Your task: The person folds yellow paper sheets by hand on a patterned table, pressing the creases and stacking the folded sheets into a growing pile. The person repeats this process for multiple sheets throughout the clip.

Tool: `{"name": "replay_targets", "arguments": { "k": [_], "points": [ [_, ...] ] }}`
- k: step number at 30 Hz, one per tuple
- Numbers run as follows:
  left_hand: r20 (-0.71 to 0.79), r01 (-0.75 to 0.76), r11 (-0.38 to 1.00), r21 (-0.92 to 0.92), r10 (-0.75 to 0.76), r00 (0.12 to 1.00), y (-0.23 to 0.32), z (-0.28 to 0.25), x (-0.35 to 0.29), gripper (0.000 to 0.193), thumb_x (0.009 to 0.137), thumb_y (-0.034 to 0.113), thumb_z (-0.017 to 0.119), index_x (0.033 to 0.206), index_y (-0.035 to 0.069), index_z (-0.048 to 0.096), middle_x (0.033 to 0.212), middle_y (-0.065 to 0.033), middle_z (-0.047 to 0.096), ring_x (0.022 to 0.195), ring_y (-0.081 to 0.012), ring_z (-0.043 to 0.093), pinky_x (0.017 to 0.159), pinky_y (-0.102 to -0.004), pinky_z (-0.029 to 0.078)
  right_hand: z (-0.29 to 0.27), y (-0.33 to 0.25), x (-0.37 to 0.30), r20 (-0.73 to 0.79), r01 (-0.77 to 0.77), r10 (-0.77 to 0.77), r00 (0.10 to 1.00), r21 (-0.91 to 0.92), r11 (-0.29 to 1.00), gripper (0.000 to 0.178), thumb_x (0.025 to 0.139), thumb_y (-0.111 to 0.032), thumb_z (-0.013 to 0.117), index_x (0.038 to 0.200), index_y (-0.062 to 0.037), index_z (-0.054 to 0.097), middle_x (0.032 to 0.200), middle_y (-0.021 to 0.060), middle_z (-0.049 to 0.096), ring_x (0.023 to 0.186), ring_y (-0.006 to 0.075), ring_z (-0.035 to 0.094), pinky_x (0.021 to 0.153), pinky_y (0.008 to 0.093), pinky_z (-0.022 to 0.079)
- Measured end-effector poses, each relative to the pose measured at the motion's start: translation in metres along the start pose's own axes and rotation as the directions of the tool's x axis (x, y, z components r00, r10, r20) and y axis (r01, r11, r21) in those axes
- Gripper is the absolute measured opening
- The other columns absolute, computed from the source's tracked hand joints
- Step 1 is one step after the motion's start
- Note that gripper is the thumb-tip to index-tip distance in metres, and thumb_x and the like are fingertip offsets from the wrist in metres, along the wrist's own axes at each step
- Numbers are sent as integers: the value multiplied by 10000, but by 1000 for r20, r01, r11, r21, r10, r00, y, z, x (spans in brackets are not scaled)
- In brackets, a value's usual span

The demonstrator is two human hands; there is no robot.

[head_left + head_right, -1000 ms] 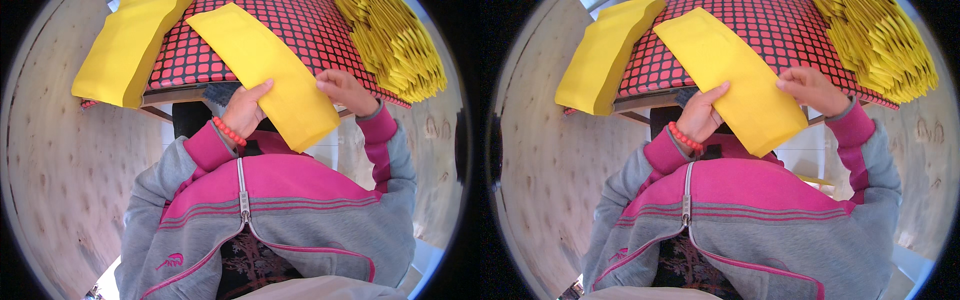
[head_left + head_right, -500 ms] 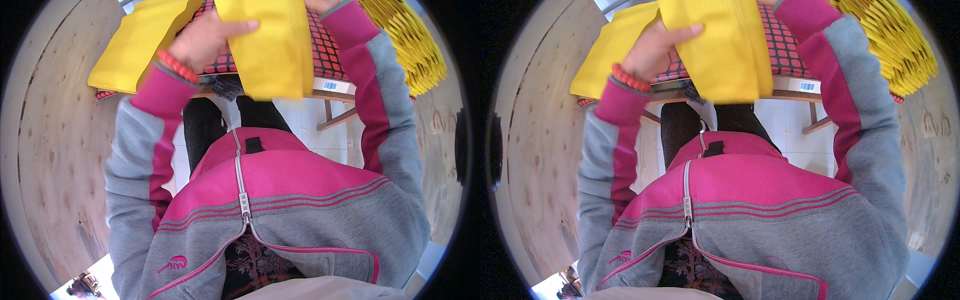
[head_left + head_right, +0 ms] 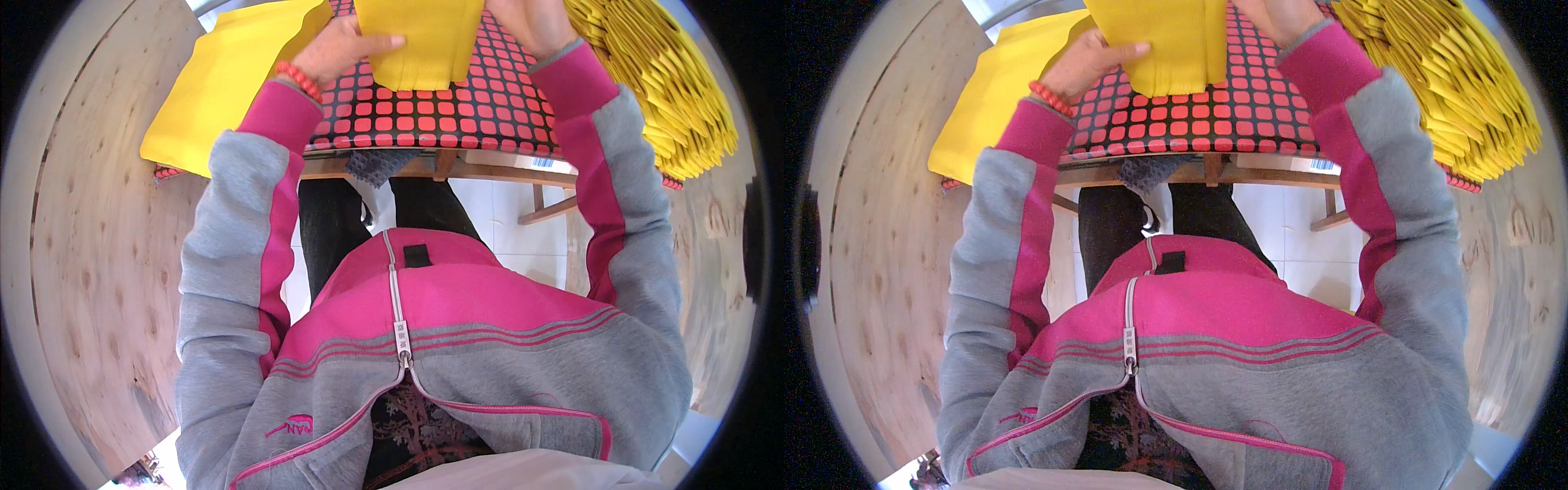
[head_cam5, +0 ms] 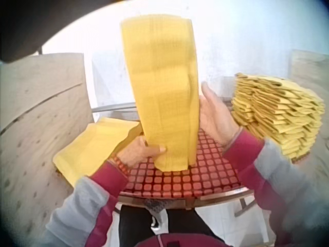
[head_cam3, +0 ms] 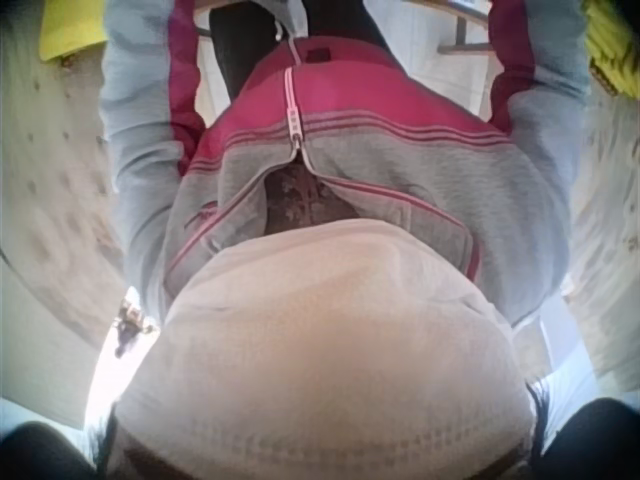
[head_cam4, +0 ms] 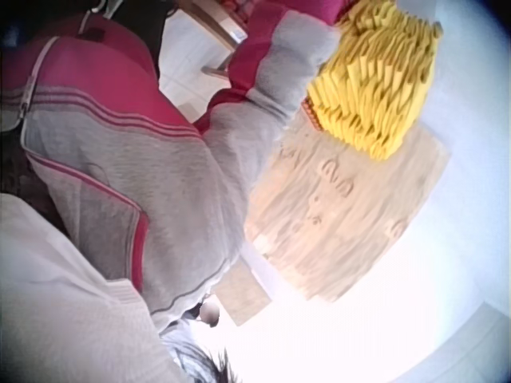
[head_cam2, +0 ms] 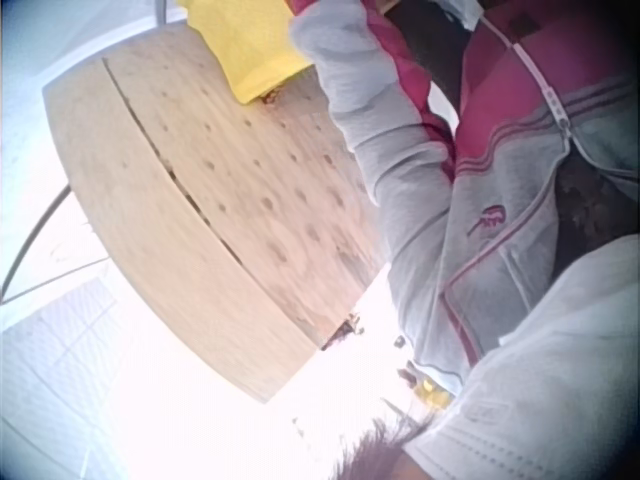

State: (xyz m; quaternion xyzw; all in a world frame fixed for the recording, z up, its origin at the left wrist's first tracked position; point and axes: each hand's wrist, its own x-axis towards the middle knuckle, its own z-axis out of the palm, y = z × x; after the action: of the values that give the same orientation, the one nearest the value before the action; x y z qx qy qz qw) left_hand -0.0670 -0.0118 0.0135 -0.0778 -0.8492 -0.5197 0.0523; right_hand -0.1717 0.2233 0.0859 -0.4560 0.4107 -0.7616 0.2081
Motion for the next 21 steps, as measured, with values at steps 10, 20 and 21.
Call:
{"name": "replay_targets", "arguments": {
  "k": [10, 20, 21],
  "points": [
    [1, -120, 967, -225, 124, 992, -10, 12, -2, 300, 1011, 167, 661, 1268, 13, 670, 1193, -45, 726, 1089, -107, 659, 939, -274, 535, -12, 38, -11, -124, 50, -80, 989, -228, 972, 383, 1084, -218, 538, 1370, 35, 564, 1281, 83, 667, 1104, 163, 655, 932, 295, 543],
    [190, 280, 795, -539, -209, 959, -15, 9, -24, 442, 996, 174, 672, 1363, -53, 573, 1268, -108, 693, 1122, -164, 679, 999, -302, 527, -39, 74, -33, -281, -499, 474, 834, -19, 866, 364, 1059, -255, 558, 1331, -13, 577, 1271, 136, 680, 1181, 224, 667, 1030, 357, 536],
    [188, 347, 805, -481, -292, 938, -19, 5, -25, 438, 994, 168, 674, 1357, -57, 576, 1266, -108, 694, 1116, -161, 681, 994, -297, 529, -39, 77, -37, -290, -539, 516, 806, 3, 843, 379, 1059, -257, 561, 1348, -12, 563, 1287, 137, 672, 1197, 224, 658, 1040, 358, 529]
  ]
}}
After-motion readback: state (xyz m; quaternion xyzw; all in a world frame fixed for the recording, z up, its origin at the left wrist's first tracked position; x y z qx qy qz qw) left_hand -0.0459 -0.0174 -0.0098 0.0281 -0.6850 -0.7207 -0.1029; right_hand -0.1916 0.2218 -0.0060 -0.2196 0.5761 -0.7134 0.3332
